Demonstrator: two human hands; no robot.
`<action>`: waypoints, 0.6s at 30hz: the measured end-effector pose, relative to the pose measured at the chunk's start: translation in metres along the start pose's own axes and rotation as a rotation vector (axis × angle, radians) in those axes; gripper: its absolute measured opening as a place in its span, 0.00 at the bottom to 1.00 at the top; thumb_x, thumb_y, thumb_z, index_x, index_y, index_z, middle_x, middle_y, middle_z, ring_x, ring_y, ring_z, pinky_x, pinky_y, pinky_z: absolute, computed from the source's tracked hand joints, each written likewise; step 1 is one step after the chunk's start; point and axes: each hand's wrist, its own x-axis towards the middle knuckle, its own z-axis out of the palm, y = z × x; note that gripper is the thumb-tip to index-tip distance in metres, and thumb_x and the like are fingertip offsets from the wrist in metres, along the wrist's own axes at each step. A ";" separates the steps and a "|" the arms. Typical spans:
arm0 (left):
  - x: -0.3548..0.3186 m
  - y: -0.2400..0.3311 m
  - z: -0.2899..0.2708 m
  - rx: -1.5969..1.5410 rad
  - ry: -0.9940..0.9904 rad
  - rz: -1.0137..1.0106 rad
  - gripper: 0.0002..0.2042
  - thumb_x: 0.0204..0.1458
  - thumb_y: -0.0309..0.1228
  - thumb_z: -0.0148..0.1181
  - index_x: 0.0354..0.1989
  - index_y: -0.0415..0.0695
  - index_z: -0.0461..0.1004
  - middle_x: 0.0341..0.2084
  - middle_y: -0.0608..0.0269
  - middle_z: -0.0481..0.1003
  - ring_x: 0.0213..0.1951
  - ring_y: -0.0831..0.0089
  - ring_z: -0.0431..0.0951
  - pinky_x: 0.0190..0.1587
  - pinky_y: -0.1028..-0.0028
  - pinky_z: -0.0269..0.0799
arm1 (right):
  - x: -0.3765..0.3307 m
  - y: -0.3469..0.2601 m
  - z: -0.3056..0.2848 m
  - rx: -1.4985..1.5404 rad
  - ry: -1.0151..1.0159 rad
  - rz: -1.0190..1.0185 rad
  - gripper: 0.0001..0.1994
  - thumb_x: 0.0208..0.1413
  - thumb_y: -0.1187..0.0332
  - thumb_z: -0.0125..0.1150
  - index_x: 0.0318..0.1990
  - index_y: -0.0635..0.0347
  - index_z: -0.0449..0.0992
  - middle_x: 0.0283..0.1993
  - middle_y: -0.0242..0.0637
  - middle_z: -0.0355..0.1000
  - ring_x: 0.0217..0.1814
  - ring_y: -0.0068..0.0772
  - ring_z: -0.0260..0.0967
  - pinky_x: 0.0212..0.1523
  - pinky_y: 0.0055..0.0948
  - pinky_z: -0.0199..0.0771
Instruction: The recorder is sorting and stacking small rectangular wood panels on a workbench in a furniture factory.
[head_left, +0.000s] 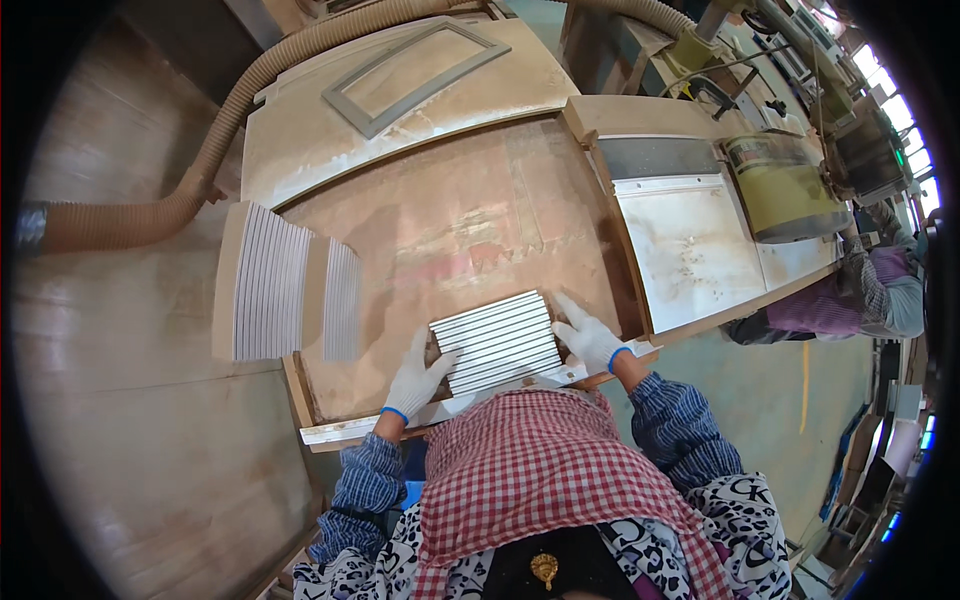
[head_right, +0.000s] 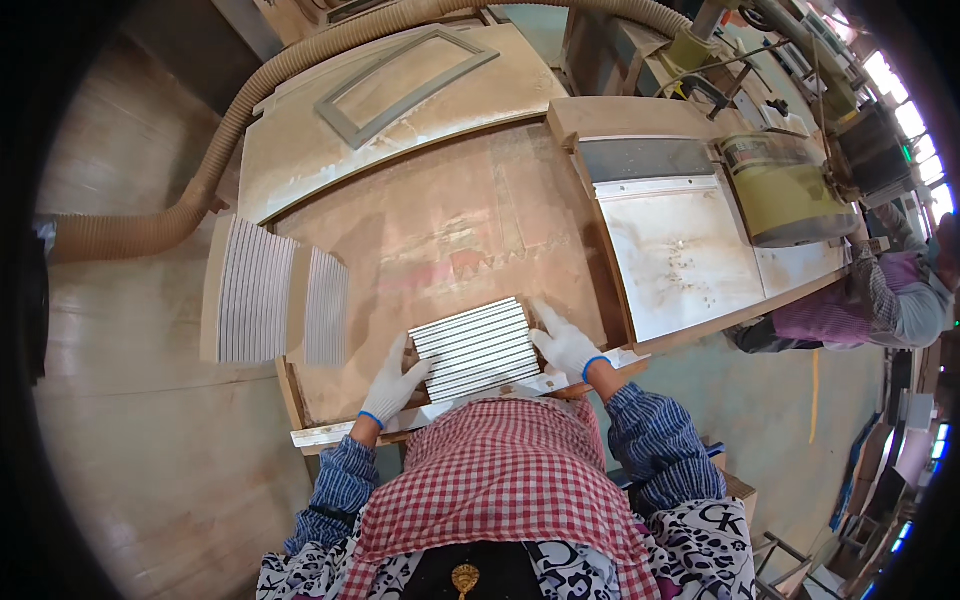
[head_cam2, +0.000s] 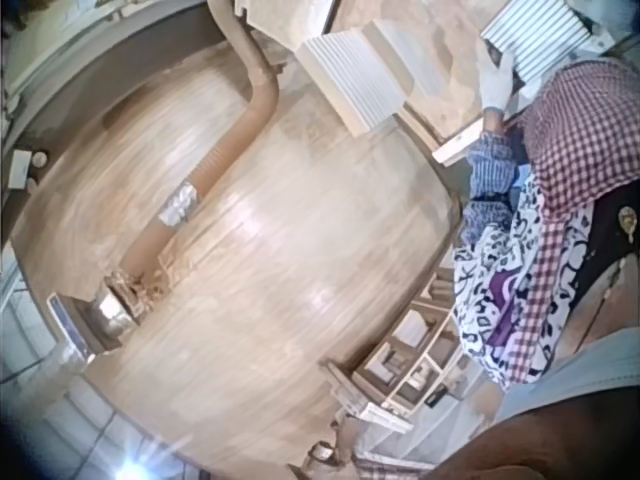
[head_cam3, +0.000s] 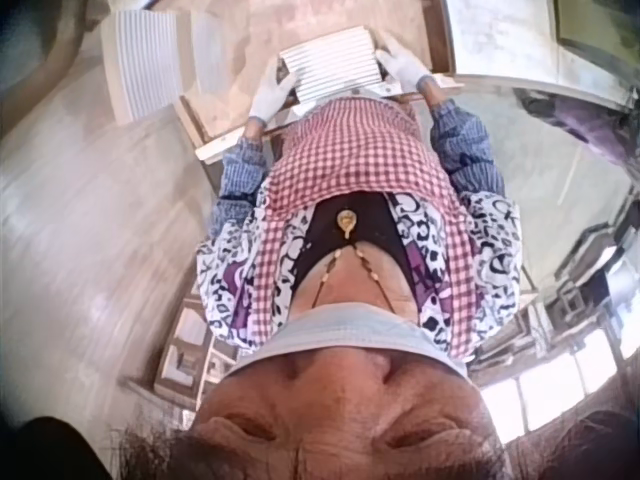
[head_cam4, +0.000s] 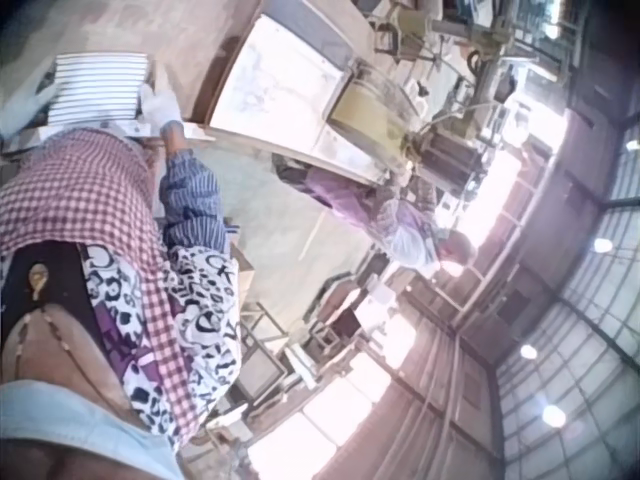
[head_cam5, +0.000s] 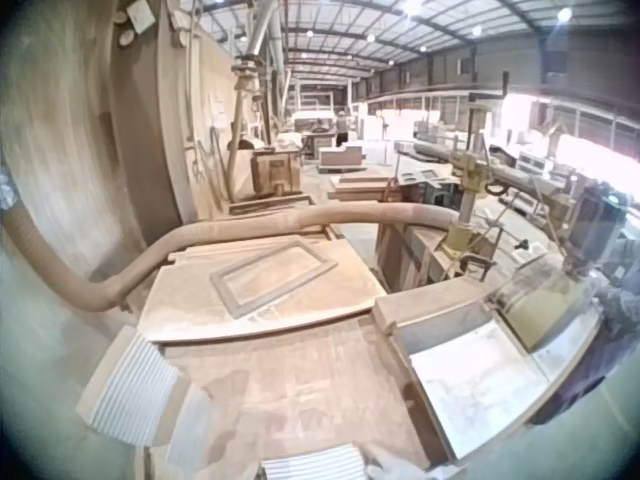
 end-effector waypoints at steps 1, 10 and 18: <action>0.000 0.006 0.001 -0.009 -0.014 -0.004 0.39 0.54 0.45 0.62 0.69 0.38 0.52 0.58 0.38 0.69 0.59 0.52 0.71 0.58 0.65 0.67 | 0.006 -0.002 0.000 0.001 -0.001 -0.001 0.32 0.62 0.54 0.50 0.71 0.55 0.53 0.65 0.61 0.62 0.66 0.60 0.61 0.65 0.43 0.60; 0.020 -0.027 0.013 0.029 -0.013 0.058 0.42 0.55 0.46 0.58 0.73 0.41 0.45 0.59 0.35 0.67 0.61 0.45 0.67 0.62 0.62 0.63 | 0.027 -0.018 0.003 -0.047 -0.057 -0.077 0.31 0.61 0.58 0.50 0.70 0.54 0.55 0.65 0.59 0.63 0.67 0.57 0.61 0.65 0.42 0.61; 0.015 0.056 -0.010 0.516 -0.033 -0.078 0.33 0.55 0.48 0.58 0.65 0.41 0.63 0.58 0.40 0.67 0.57 0.48 0.70 0.61 0.61 0.64 | 0.013 -0.002 0.004 -0.057 0.134 -0.047 0.27 0.60 0.55 0.54 0.63 0.60 0.63 0.58 0.56 0.69 0.60 0.53 0.68 0.59 0.41 0.67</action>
